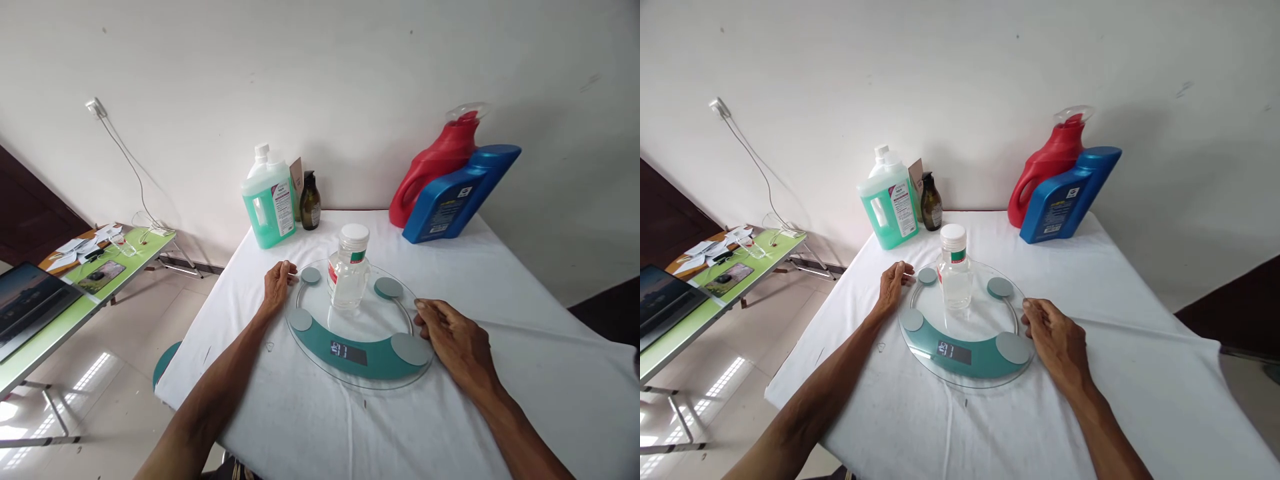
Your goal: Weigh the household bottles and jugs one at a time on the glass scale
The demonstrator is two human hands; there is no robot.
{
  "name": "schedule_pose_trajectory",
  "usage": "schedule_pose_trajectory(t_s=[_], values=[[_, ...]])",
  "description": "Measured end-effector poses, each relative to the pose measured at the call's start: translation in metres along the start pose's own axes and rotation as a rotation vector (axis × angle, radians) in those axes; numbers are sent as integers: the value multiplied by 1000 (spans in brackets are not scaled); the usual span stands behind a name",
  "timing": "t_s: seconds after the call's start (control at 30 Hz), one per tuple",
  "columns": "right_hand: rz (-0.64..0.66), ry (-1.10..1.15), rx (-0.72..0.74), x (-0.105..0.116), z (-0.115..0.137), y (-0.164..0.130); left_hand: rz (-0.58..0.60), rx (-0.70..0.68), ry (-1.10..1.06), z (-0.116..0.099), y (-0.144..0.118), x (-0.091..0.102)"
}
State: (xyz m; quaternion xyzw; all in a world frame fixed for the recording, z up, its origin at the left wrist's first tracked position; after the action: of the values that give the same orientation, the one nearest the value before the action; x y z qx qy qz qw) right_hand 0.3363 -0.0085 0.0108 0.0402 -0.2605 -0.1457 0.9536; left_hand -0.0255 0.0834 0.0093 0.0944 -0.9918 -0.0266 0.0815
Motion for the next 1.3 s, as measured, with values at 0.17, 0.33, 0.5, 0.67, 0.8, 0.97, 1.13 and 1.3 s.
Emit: schedule_pose_trajectory(t_s=[0.17, 0.33, 0.5, 0.67, 0.8, 0.97, 1.13, 1.3], values=[[4, -1, 4, -1, 1, -1, 9, -2, -18, -1, -1, 1], [-5, 12, 13, -1, 1, -2, 12, -13, -8, -6, -4, 1], [-9, 21, 1, -1, -1, -1, 19, -9, -15, -5, -3, 0], [-9, 19, 14, -1, 0, -1, 22, -6, -20, -4, -3, 0], [-5, 26, -8, -2, 0, -2, 26, -12, -12, -4, -3, 1], [-5, 13, 4, -1, 1, -2, 25, -20, -7, -3, -3, 1], [-2, 7, 10, -1, 0, -2, 25, -25, 4, -4, -3, 1], [-3, 16, 22, -1, 0, -1, 31, -27, 15, -5, -5, 2]])
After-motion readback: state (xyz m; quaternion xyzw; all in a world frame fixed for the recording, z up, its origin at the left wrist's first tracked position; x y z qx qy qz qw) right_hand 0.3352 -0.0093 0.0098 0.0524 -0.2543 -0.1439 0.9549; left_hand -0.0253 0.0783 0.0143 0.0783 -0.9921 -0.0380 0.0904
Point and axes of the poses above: each hand's wrist, its own y-axis towards the middle knuckle, its own x-axis out of the back of the hand, z = x × y, the point moved 8 cm from there along y, towards the middle knuckle, and after that the axes turned 8 degrees about x, right-handed, at the moved point
